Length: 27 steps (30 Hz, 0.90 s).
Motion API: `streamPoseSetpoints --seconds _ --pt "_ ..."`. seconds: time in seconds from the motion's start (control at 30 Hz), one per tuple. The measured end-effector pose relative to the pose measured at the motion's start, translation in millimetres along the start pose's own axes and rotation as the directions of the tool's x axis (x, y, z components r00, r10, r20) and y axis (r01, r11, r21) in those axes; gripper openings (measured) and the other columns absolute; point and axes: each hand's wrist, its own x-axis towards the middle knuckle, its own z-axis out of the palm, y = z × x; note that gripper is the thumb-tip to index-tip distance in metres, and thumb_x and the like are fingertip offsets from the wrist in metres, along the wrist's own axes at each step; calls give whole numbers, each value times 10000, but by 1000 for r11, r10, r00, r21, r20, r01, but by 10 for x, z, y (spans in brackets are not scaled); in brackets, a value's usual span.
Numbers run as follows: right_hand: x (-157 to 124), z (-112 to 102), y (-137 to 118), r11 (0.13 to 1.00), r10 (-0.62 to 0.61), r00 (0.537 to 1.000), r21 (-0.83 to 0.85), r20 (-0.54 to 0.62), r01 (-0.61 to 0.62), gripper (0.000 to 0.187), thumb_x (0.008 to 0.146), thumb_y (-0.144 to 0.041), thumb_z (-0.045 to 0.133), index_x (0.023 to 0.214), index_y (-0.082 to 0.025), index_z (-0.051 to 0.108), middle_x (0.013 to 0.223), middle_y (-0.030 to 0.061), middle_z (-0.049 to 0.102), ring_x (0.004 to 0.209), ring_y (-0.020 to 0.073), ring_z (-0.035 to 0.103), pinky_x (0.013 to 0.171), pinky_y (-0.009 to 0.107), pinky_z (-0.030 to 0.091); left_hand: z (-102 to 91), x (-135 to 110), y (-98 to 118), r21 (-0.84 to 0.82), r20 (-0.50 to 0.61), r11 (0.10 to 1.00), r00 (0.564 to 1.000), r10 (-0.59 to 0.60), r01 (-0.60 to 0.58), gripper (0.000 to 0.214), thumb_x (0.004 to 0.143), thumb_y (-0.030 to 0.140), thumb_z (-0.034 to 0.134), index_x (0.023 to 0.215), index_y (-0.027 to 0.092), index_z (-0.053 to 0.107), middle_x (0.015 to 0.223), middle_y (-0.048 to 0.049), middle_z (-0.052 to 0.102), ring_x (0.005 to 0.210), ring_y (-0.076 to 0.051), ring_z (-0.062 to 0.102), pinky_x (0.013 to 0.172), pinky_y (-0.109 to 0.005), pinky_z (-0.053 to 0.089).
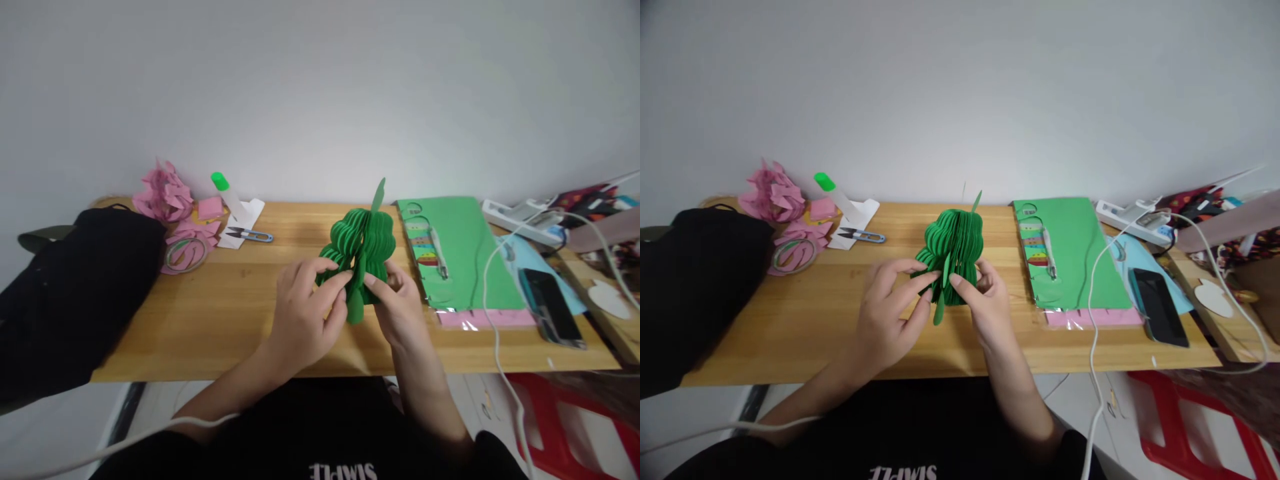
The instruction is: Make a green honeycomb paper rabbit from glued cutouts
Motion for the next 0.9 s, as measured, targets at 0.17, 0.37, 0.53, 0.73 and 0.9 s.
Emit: streamPoseSetpoints --seconds 0.17,0.37,0.53,0.73,0.9 --pt "-33 18 31 987 -118 993 -111 -10 116 375 695 -325 794 1018 -249 619 890 12 748 826 198 696 777 355 576 -1 50 24 77 46 997 999 -7 4 224 833 110 515 1003 184 641 1037 -97 608 961 -246 561 845 -429 457" --pt "-43 76 50 917 -300 954 -277 -4 288 526 751 -271 737 1231 -260 522 920 28 738 845 204 701 759 350 571 -43 213 -84 -37 221 997 973 -59 69 229 803 88 477 939 168 644 1127 -131 578 1076 -298 538 911 -499 460" --pt "-36 132 37 615 -556 830 -655 37 440 569 798 -286 687 1327 -254 479 1029 91 707 920 257 672 814 440 537 -29 286 -230 -451 313 841 935 -165 299 294 820 136 498 1032 235 677 1147 -82 588 1154 -250 539 1024 -451 447" --pt "-19 290 137 239 -787 587 -785 188 571 648 892 -206 596 1467 -293 311 1075 106 696 928 262 667 870 483 500 126 218 -271 -681 289 535 855 -431 500 163 806 333 648 903 230 728 1129 -64 587 1169 -245 542 1064 -430 428" --pt "-31 429 190 125 -864 458 -794 207 595 630 923 -146 519 1498 -206 269 1127 131 677 980 242 651 912 460 489 144 285 -198 -754 202 425 793 -575 500 226 647 322 811 822 198 741 1160 -67 609 1142 -237 567 961 -345 499"
